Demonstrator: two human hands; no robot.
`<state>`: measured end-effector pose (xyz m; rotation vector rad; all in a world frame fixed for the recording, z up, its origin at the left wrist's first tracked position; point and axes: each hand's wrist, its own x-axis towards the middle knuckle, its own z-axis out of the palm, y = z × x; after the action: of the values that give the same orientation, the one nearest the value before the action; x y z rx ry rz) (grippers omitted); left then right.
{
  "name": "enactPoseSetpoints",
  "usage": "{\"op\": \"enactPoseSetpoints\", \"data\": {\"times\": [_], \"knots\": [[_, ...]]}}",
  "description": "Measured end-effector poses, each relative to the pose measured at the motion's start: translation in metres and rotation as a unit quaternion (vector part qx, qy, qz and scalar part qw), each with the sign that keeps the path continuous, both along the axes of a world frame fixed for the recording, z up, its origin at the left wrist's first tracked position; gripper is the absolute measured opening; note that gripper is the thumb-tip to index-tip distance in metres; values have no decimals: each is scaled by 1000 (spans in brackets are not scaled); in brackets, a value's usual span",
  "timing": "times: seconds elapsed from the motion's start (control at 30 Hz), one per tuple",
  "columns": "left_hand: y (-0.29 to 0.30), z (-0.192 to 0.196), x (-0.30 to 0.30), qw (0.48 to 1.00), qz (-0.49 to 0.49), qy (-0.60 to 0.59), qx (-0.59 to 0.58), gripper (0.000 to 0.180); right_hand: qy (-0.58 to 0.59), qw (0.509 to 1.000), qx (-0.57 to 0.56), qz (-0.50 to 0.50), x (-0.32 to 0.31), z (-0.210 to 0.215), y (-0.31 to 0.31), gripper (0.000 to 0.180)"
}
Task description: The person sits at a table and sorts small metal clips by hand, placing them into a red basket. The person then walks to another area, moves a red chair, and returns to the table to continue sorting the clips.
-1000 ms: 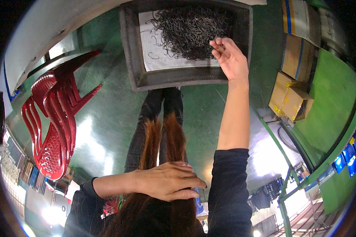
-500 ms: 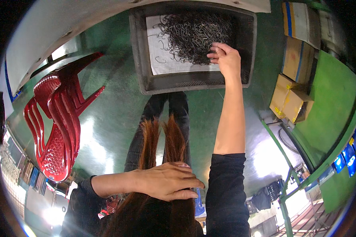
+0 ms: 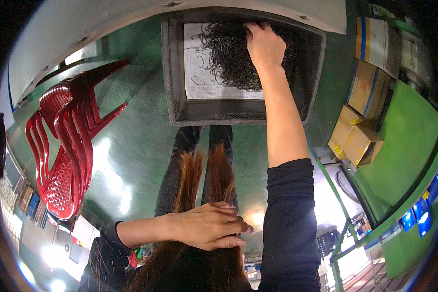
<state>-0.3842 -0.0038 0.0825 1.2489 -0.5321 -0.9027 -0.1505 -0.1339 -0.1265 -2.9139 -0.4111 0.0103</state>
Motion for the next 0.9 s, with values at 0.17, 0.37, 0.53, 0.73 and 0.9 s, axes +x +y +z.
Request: {"op": "enactPoseSetpoints", "data": {"times": [0.17,0.37,0.53,0.73,0.9], "knots": [[-10,-7,-3,1000,15,-2,-6,39,-31,998,-20,51,1,-9,-3,20],[-15,-11,-5,1000,16,-7,3,39,-21,991,-79,103,6,-11,0,22],[-16,-13,-6,1000,4,5,4,40,-20,989,-94,115,9,-8,4,22],[-14,-14,-8,1000,7,-7,13,40,-22,990,-101,98,10,-8,-5,18],[-13,-15,-5,1000,-21,4,13,40,4,995,-78,66,1,15,-13,16]]}}
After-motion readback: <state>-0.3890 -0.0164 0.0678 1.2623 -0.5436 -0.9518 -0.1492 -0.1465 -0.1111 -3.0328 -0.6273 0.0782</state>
